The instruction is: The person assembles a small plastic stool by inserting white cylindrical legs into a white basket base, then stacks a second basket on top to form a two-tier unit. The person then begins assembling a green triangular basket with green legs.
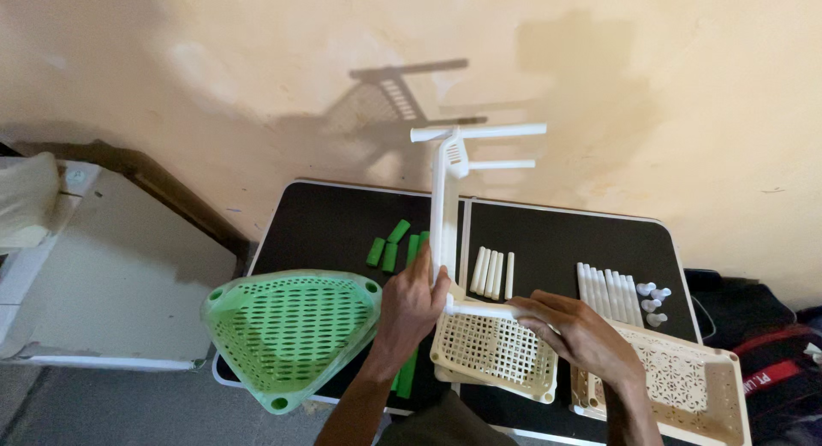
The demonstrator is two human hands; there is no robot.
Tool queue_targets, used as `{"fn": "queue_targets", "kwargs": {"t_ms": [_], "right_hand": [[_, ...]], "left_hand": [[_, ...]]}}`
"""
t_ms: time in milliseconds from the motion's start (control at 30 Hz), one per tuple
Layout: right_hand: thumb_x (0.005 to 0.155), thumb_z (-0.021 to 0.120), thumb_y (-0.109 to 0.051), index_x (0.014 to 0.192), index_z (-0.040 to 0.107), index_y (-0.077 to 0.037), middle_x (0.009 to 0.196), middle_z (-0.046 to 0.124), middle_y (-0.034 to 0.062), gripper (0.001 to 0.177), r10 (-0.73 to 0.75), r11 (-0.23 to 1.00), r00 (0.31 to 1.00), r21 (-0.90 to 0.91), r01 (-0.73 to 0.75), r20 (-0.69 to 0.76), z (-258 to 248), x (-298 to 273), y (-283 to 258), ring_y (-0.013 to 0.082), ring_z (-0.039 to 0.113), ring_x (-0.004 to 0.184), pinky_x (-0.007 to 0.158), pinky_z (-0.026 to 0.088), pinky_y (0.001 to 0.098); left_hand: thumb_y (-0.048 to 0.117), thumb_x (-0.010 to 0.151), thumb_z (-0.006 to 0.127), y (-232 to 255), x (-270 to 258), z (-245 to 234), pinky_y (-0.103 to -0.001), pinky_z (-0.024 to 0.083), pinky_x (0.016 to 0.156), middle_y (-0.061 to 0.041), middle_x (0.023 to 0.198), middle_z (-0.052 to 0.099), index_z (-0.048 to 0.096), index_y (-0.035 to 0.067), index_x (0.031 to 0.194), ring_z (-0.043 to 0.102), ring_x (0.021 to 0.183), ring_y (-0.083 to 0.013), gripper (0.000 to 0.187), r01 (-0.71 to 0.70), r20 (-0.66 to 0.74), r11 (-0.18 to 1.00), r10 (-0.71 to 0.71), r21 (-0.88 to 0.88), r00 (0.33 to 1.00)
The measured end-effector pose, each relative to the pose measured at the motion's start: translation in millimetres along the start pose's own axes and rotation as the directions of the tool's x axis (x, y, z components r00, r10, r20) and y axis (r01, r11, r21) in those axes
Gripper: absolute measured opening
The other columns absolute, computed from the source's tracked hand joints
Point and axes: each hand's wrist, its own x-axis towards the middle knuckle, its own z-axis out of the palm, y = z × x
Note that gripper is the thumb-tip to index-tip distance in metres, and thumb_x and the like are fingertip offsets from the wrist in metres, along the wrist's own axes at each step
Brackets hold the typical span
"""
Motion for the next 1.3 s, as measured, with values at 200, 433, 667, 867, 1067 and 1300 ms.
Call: {"fn": "queue_targets", "kwargs": {"t_ms": [200, 433, 667, 867, 1067, 1300], "right_hand": [[0.101, 0.058, -0.03, 0.116, 0.074, -0.004, 0.099, 0.081, 0.0147, 0.034, -0.129, 0.974, 0.987, 0.176, 0.144, -0.095, 11, 1, 5, 0.0178, 0.076, 0.069, 0.054, 0.066, 0.0293], [0.098, 0.057, -0.041, 0.108, 0.078, -0.002, 0.052, 0.05, 0.0007, 0.046, 0.33, 0.765, 0.907, 0.489, -0.419, 0.26, 41, -2, 56, 0.0129, 0.048, 0.043, 0.037, 0.043, 0.0282], [0.097, 0.036, -0.058, 0.111, 0.077, -0.008, 0.049, 0.046, -0.001, 0.066, 0.409, 0.63, 0.862, 0.59, -0.504, 0.3, 52, 7, 47, 0.0127, 0.041, 0.04, 0.038, 0.035, 0.0299], [0.104, 0.029, -0.061, 0.132, 0.067, -0.007, 0.094, 0.069, 0.0079, 0.072, 0.511, 0.754, 0.83, 0.582, -0.306, -0.225, 20, 35, 26, 0.016, 0.06, 0.082, 0.071, 0.05, 0.0346], [0.103, 0.039, -0.047, 0.154, 0.042, -0.009, 0.134, 0.061, 0.0122, 0.063, 0.52, 0.688, 0.847, 0.643, -0.336, -0.114, 44, 45, 25, 0.0216, 0.059, 0.119, 0.095, 0.05, 0.0389], [0.104, 0.045, -0.023, 0.142, 0.049, -0.002, 0.113, 0.072, 0.0199, 0.044, 0.532, 0.535, 0.846, 0.784, -0.314, -0.025, 95, 41, 35, 0.0342, 0.072, 0.107, 0.093, 0.062, 0.0471]], "left_hand": [[0.015, 0.101, 0.059, 13, 5, -6, -0.026, 0.054, 0.038, -0.024, 0.08, 0.073, 0.049, -0.019, 0.14, 0.066, 0.049, -0.0177, 0.052, -0.027, -0.046, 0.998, 0.03, 0.052, 0.998], [0.017, 0.101, 0.055, 0, -20, 25, -0.029, 0.06, 0.046, -0.023, 0.087, 0.073, 0.046, -0.014, 0.142, 0.071, 0.057, -0.0213, 0.052, 0.035, -0.038, 0.997, -0.033, 0.065, 0.999], [0.025, 0.104, 0.048, -24, -37, 45, -0.03, 0.06, 0.046, -0.014, 0.078, 0.072, 0.05, -0.006, 0.139, 0.071, 0.056, -0.0195, 0.047, 0.231, 0.031, 0.959, -0.229, -0.162, 0.973], [0.028, 0.1, 0.044, -50, -20, 28, -0.034, 0.062, 0.052, -0.013, 0.081, 0.074, 0.059, -0.003, 0.131, 0.071, 0.059, -0.0192, 0.047, 0.365, 0.154, 0.652, -0.359, -0.664, 0.921], [0.028, 0.095, 0.048, -63, -28, 24, -0.034, 0.062, 0.073, -0.017, 0.098, 0.074, 0.059, -0.005, 0.134, 0.074, 0.082, -0.0216, 0.052, 0.336, 0.215, 0.417, -0.311, -0.845, 0.926], [0.034, 0.099, 0.049, -88, -62, 60, -0.035, 0.061, 0.078, -0.019, 0.105, 0.073, 0.055, -0.006, 0.138, 0.073, 0.09, -0.0252, 0.056, 0.273, 0.197, 0.384, -0.224, -0.882, 0.954]]}}
